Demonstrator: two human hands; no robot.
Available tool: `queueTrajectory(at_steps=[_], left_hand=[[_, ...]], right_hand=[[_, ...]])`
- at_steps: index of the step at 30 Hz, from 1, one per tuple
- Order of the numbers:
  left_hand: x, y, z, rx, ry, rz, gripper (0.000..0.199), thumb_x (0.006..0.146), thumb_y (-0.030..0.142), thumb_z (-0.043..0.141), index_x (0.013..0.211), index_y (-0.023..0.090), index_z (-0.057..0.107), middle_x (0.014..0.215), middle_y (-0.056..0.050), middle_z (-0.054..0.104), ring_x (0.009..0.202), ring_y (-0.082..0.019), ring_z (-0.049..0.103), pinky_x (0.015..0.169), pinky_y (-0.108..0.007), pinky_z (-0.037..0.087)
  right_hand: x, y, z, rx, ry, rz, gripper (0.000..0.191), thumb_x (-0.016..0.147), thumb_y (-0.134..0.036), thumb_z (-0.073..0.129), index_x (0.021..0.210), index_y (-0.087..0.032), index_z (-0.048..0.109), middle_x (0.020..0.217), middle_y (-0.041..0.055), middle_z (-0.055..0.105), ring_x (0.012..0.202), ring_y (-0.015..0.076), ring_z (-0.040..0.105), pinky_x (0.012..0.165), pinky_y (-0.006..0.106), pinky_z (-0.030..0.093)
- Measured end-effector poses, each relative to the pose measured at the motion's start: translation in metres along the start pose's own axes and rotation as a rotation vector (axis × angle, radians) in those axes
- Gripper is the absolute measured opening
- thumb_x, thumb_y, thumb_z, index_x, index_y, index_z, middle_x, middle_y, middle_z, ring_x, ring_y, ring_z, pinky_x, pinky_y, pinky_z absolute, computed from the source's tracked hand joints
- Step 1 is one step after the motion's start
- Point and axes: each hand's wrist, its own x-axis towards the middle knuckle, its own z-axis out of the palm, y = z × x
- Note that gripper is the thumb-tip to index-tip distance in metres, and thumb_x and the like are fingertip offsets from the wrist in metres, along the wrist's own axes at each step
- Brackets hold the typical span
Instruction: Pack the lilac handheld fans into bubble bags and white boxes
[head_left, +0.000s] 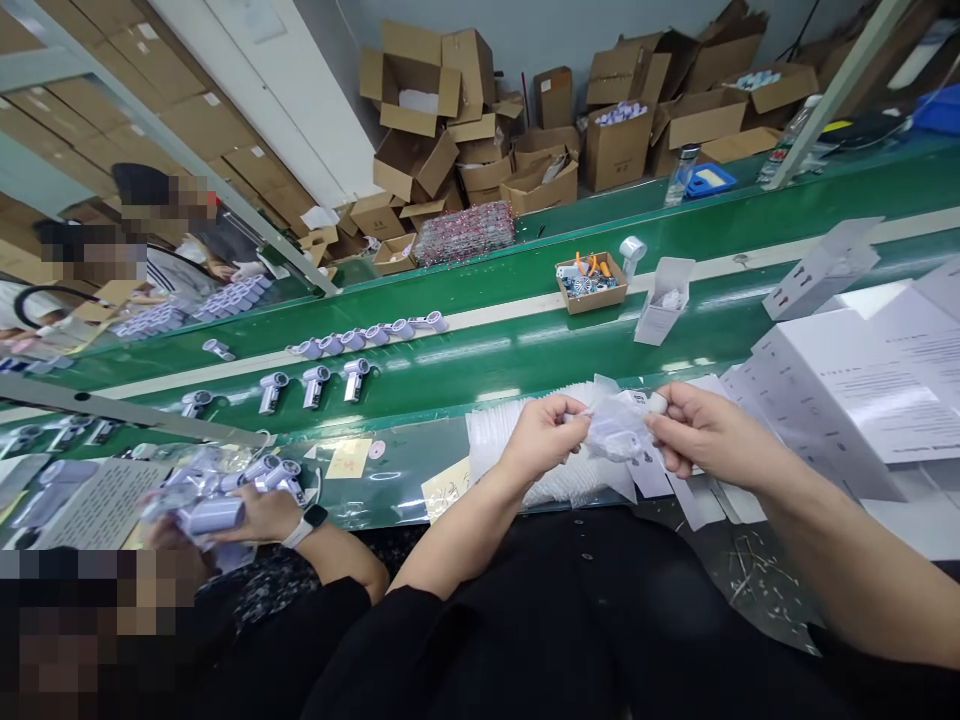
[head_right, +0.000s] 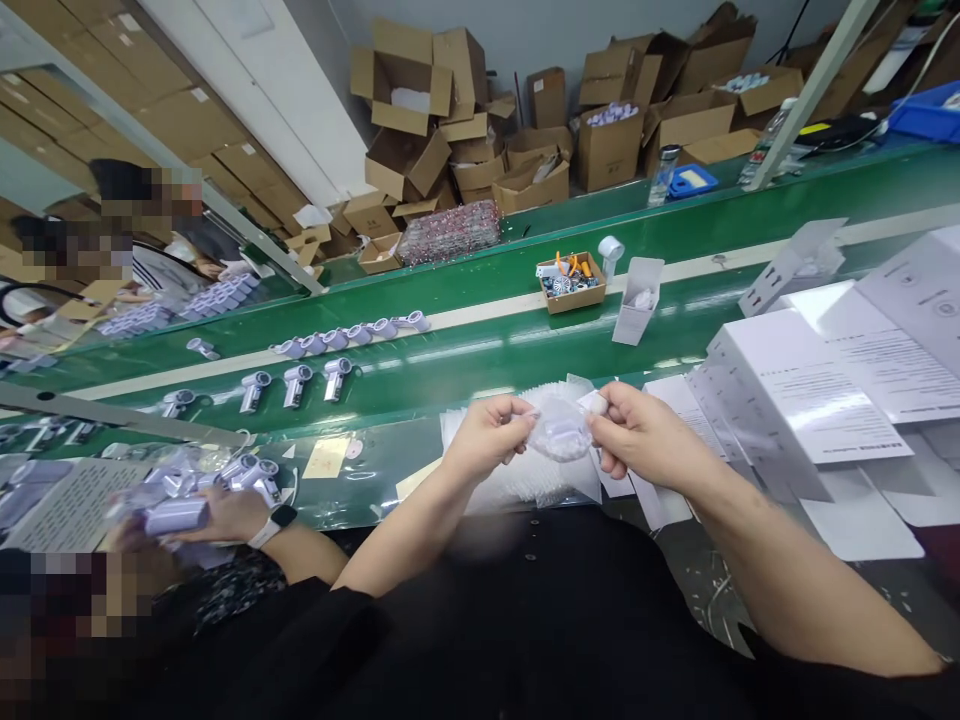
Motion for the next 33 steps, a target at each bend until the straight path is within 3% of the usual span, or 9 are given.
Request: queueTrajectory(at_steps=[3,5,7,9,15,19,25,29,33], left_hand=[[0.002,-0.001,-0.013,-0.095,0.002,0.209,0.043,0.066,0.040,0.071,0.099,0.015,0.061,0.081,-0.005,0.063,0.062,-0.010,0.055,0.052,-0.019,0.043],[0.002,-0.006,-0.014,-0.092,-0.149,0.293,0.077,0.048,0.037,0.083,0.117,0.021,0.054,0.111,-0.009,0.058,0.086,-0.017,0.057,0.065,-0.022,0.047],[0.002,-0.015,-0.007,-0.032,-0.308,0.291,0.086,0.040,0.032,0.087,0.118,0.022,0.052,0.113,-0.009,0.057,0.092,-0.020,0.056,0.069,-0.024,0.047],[0.001,-0.026,0.003,0.019,-0.316,0.264,0.062,0.048,0.032,0.084,0.103,0.017,0.059,0.093,-0.005,0.062,0.080,-0.017,0.057,0.066,-0.023,0.045],[0.015,-0.052,-0.014,-0.309,0.240,0.119,0.039,0.061,0.039,0.074,0.085,0.015,0.054,0.063,0.004,0.054,0.048,-0.006,0.047,0.039,-0.016,0.033],[0.034,-0.061,-0.043,-0.601,0.469,-0.055,0.033,0.062,0.034,0.072,0.084,0.016,0.056,0.063,0.005,0.052,0.047,-0.005,0.048,0.035,-0.014,0.028],[0.050,-0.076,-0.058,-0.785,0.668,-0.233,0.022,0.069,0.031,0.068,0.084,0.019,0.058,0.074,0.001,0.059,0.056,-0.007,0.055,0.040,-0.014,0.034],[0.057,-0.085,-0.063,-0.853,0.689,-0.246,0.021,0.069,0.031,0.069,0.085,0.020,0.059,0.077,0.001,0.061,0.059,-0.007,0.055,0.044,-0.014,0.037],[0.069,-0.086,-0.070,-0.862,0.714,-0.206,0.019,0.072,0.032,0.067,0.087,0.022,0.060,0.081,0.001,0.061,0.063,-0.007,0.057,0.048,-0.015,0.041]], right_hand=[[0.000,-0.007,0.010,0.138,0.009,-0.131,0.023,0.082,-0.039,0.056,0.078,-0.020,0.045,0.047,-0.0044,0.056,0.039,0.0091,0.052,0.041,0.020,0.044],[0.001,-0.005,0.022,0.242,-0.062,-0.215,0.022,0.083,-0.039,0.056,0.082,-0.020,0.044,0.050,-0.0048,0.057,0.040,0.0093,0.053,0.042,0.021,0.045],[0.000,0.003,0.032,0.284,-0.211,-0.250,0.023,0.084,-0.041,0.054,0.086,-0.021,0.043,0.053,-0.0045,0.058,0.042,0.0105,0.055,0.043,0.023,0.046],[-0.006,0.021,0.031,0.232,-0.257,-0.239,0.024,0.086,-0.044,0.050,0.091,-0.021,0.043,0.059,-0.0027,0.059,0.049,0.0124,0.058,0.049,0.026,0.049],[-0.039,0.155,0.014,-0.658,0.286,0.132,0.073,0.062,-0.038,0.070,0.124,-0.016,0.037,0.124,0.0218,0.045,0.104,0.0365,0.053,0.074,0.047,0.050],[-0.038,0.204,0.029,-0.849,0.491,0.000,0.027,0.084,-0.030,0.044,0.108,-0.021,0.053,0.118,0.0145,0.054,0.101,0.0303,0.055,0.076,0.043,0.048],[0.005,0.121,0.014,-0.837,0.963,-0.282,0.028,0.090,-0.032,0.039,0.101,-0.019,0.061,0.099,0.0144,0.064,0.098,0.0289,0.055,0.086,0.040,0.042],[0.070,0.052,-0.008,-0.821,0.974,-0.431,0.032,0.091,-0.033,0.038,0.108,-0.019,0.061,0.105,0.0134,0.063,0.100,0.0275,0.052,0.086,0.038,0.040],[0.157,0.014,-0.016,-0.735,0.806,-0.514,0.035,0.092,-0.035,0.035,0.108,-0.020,0.061,0.106,0.0125,0.062,0.102,0.0270,0.050,0.087,0.037,0.039]])
